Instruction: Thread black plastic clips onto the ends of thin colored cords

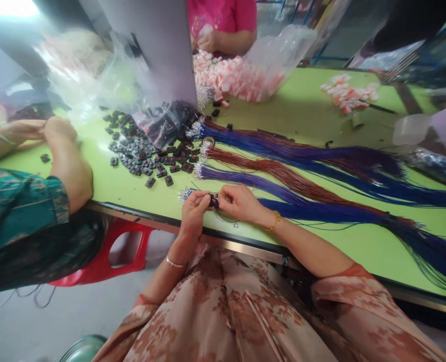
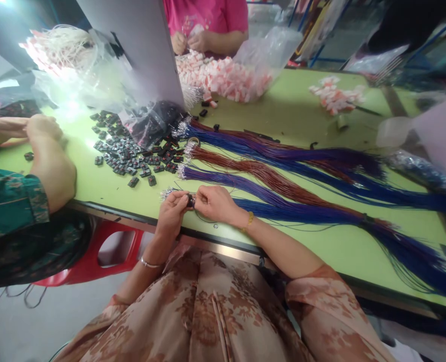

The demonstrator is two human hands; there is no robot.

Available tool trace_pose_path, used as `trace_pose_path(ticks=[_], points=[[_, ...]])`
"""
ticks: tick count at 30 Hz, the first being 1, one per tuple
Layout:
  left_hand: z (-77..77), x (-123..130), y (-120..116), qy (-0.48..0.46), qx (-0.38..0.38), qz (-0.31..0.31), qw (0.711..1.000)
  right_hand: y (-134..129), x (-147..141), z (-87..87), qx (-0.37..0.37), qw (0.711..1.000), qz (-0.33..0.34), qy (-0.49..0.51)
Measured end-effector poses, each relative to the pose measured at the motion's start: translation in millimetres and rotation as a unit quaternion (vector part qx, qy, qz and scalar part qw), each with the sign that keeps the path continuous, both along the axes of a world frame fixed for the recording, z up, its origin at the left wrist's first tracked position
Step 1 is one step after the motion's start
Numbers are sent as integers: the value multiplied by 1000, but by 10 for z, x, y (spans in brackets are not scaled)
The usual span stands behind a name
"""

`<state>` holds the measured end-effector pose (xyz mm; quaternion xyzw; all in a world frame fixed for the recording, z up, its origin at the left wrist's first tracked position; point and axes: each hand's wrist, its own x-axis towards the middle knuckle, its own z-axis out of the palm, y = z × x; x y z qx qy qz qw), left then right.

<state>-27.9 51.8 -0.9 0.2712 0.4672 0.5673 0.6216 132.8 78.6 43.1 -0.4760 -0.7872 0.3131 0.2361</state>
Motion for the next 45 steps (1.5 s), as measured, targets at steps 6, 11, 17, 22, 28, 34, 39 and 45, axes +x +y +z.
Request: trace_pose_path(ticks=[6,11,17,22,28,34,39,45], points=[[6,-16,-12,-41,-14,-35,998,16,-23,-36,-5,1000,3,-7],[25,22,-22,-49,-19,-28,998,-2,-61,-86,29,999,-4,-33],[29,37,-16,-35,-27,-11,999,13,-12,-11,44,996,46,-64],[7,47,-21,-25,-18,-5,1000,13,-26,0,50,993,50,-99],[-30,103,-53,31,3,1,1000,-18,-41,-16,38,991,20,-125],[41,269,-456,279,258,-17,925,179,116,167,-13,999,33,-6],[33,545,-740,374,589,-351,624,262,-77,86,31,996,33,-78],[55,288,-613,406,553,-228,691,206,-291,-155,2,990,9,-138]])
